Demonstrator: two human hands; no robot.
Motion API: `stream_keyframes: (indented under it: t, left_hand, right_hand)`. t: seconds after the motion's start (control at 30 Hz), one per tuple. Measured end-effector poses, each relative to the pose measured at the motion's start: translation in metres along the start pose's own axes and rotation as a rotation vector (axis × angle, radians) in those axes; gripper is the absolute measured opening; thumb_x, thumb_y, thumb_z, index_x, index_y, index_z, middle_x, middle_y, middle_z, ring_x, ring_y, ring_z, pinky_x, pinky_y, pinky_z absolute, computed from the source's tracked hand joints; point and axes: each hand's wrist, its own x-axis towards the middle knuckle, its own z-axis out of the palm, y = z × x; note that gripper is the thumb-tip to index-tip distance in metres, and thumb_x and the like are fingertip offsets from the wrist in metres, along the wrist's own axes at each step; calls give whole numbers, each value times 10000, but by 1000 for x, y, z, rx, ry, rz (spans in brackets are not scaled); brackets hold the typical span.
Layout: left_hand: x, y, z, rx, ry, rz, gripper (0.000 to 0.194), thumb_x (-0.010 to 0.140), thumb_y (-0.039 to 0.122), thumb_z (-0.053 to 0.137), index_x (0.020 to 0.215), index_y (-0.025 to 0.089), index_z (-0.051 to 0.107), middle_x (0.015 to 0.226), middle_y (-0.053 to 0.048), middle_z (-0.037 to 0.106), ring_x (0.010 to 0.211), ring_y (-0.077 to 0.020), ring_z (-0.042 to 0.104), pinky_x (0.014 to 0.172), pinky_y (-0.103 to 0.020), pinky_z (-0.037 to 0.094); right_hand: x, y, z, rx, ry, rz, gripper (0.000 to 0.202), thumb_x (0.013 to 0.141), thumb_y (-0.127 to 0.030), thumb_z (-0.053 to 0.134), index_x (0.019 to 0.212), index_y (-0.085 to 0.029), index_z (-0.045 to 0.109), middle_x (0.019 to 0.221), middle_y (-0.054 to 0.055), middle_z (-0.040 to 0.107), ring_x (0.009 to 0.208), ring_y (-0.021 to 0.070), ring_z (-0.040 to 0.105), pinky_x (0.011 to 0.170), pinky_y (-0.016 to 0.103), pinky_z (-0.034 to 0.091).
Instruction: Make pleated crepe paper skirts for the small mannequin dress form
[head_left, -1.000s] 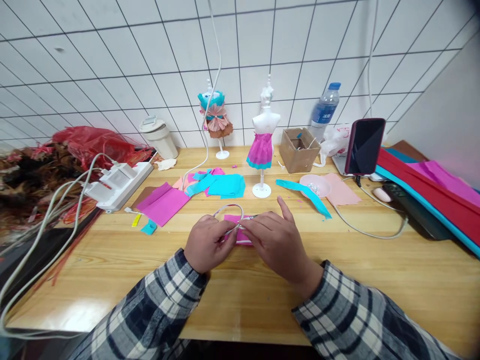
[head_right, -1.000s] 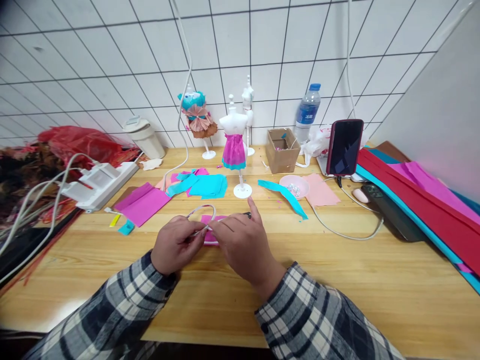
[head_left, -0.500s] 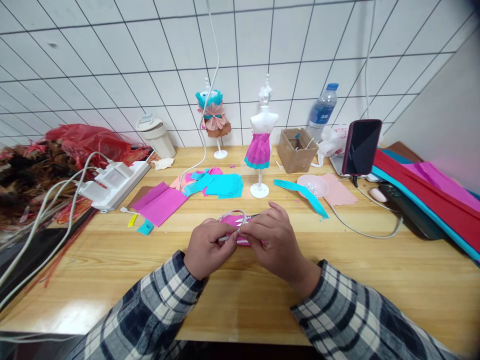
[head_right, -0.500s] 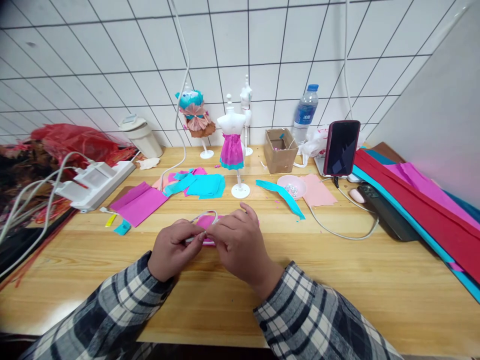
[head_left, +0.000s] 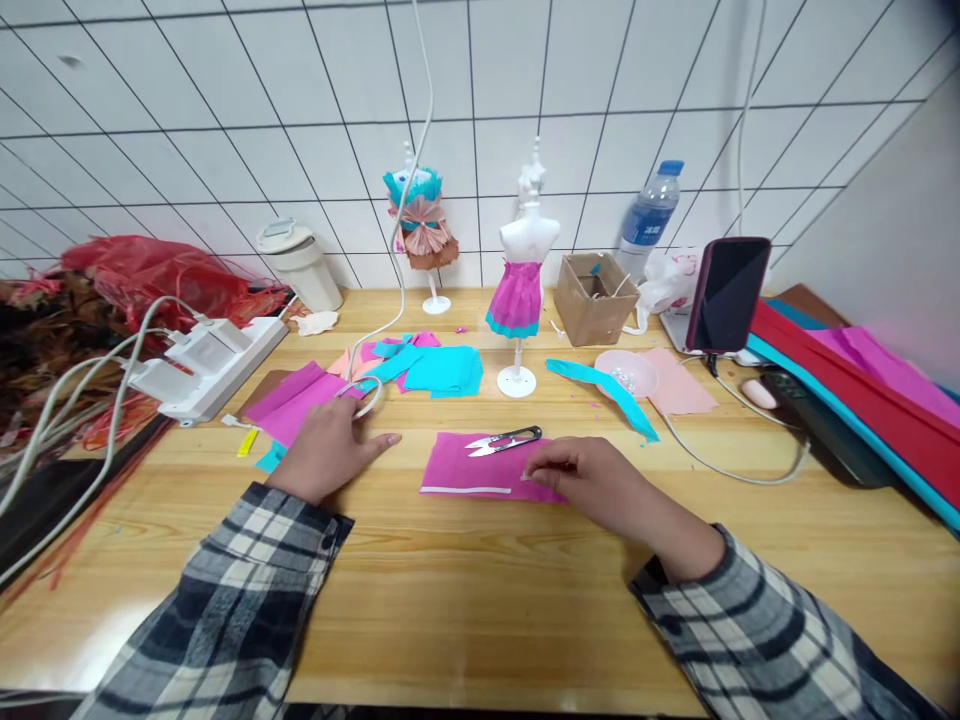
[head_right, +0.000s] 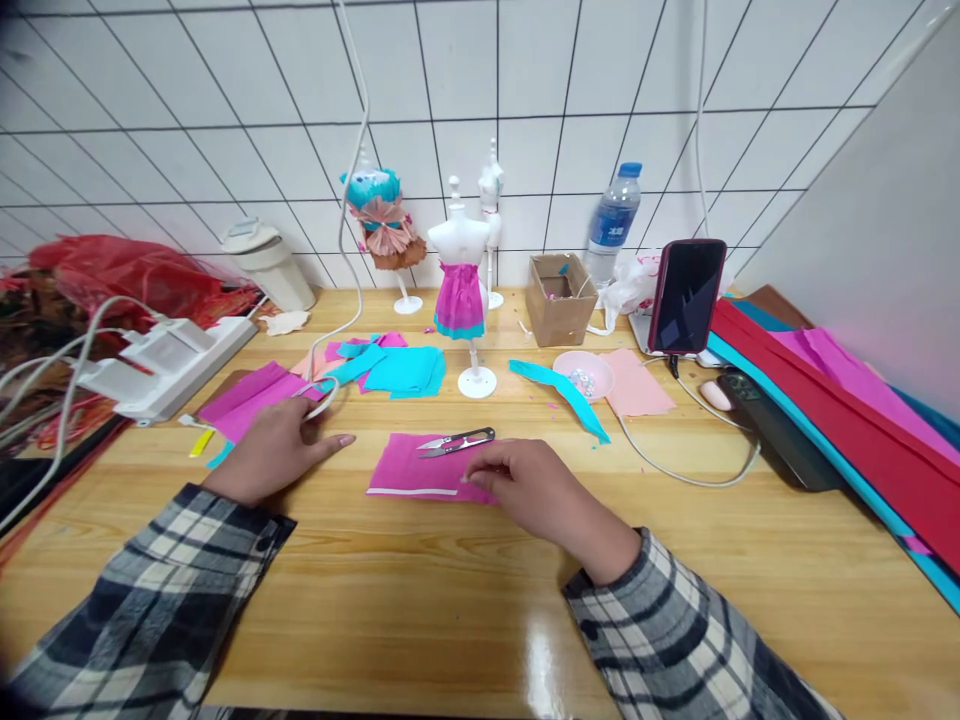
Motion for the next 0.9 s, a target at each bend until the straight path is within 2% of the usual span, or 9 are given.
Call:
stream_keyframes:
  t: [0.07,0.13,0.23,0.27,0.33,0.4,0.47,0.63,0.9]
  left_hand:
    - [-4,5,0,121,30,-61,585,694,708,599,888,156,612,833,-131,655,809,-335,615,708,-418,449]
    - [-9,17,-6,182,164,-81,617,676,714,622,942,157,616,891,-162,654,871,-374,607,766,-485,441]
    - [-13,53,-21,55,408,78,413,794,525,639,1014,175,633,996,-160,652,980,-348,586,857,-497,424]
    - [-13,70,-25,-89,373,213,265,851,435,605,944,192,657,932,-117,668,926,-291,606,836,-439,447]
    - [-10,104,-28,-402,120,455,172,889,341,576,842,223,692,824,-49,684,816,-203,627,766,-338,481]
    - [-5,132,-23,-512,-94,541,122,871,277,611,833,227,715,816,-31,686,808,-179,628,743,-303,484]
    - [0,146,-13,-515,-180,569,99,840,221,638,844,232,737,827,-31,681,811,-179,623,742,-300,481]
    - [-1,141,8,-469,-272,550,110,807,229,666,858,264,757,956,-38,673,910,-204,612,820,-341,464]
    - [-4,137,8,-467,-325,480,117,759,219,702,850,285,734,1019,-7,662,1024,-231,581,959,-439,346]
  right_hand:
    - [-2,-2,1,-41,-5,36,240,848,-135,544,949,-235,737,958,26,753,875,187,674,775,311,485]
    - [-4,-6,4,-49,6,74,256,825,-119,565,1011,-231,700,914,19,749,820,182,672,730,306,474]
    - [-5,-11,7,-29,22,116,213,792,-113,608,982,-210,619,757,-23,705,687,154,631,622,259,426]
    - [-5,-11,7,-33,20,113,171,789,-107,607,929,-206,600,737,-30,687,677,147,616,607,248,410]
    - [-4,-9,7,-53,14,93,123,802,-88,574,844,-203,572,745,-26,667,694,142,597,611,241,397]
    - [-3,-6,7,-47,2,67,139,840,-82,523,880,-207,570,811,-11,666,753,147,593,652,250,407]
    - [-2,-2,6,-17,-12,62,152,900,-117,464,972,-216,554,872,0,662,800,153,590,689,265,416]
    - [1,-2,8,-90,-53,100,91,899,-134,451,910,-218,483,821,-13,597,747,153,534,637,261,370]
    - [5,-3,23,-319,8,83,110,861,-98,485,864,-207,475,816,3,598,749,175,513,653,294,317]
